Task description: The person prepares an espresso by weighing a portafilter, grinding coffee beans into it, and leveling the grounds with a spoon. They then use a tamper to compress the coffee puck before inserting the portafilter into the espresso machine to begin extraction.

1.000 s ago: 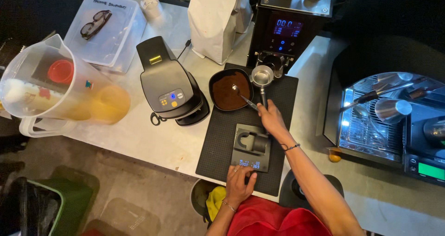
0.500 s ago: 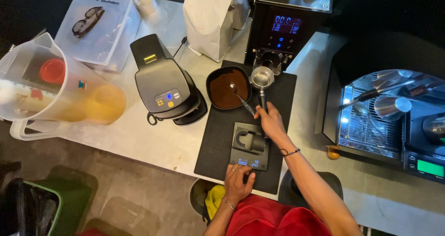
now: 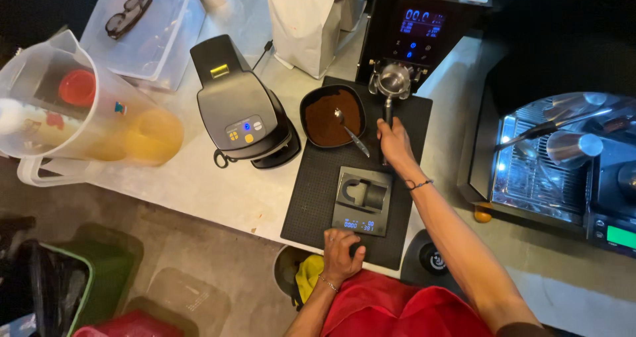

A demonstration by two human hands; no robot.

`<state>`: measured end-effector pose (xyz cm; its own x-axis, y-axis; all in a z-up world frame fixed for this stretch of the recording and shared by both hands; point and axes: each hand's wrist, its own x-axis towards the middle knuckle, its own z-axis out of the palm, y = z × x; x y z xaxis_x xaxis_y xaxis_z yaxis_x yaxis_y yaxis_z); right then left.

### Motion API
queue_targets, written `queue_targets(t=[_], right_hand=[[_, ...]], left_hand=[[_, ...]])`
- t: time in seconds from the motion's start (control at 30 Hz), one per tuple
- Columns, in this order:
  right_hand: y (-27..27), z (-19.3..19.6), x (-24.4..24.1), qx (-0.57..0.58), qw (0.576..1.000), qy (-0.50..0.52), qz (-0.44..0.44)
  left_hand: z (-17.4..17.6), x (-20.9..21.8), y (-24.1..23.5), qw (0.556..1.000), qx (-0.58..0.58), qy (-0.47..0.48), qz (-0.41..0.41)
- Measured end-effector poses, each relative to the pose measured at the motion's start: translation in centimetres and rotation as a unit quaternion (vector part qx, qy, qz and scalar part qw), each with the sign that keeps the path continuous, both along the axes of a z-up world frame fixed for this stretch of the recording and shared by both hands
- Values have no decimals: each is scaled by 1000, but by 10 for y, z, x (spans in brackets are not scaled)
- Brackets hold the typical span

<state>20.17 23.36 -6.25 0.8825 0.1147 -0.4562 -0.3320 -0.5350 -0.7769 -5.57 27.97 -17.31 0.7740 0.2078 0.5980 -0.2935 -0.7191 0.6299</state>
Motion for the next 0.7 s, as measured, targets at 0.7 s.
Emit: queue_targets(t=[0.7], right_hand=[[-105,79,-75,-22,968,31,249]], left_hand=[[91,-5,-8,972,99,201,-63]])
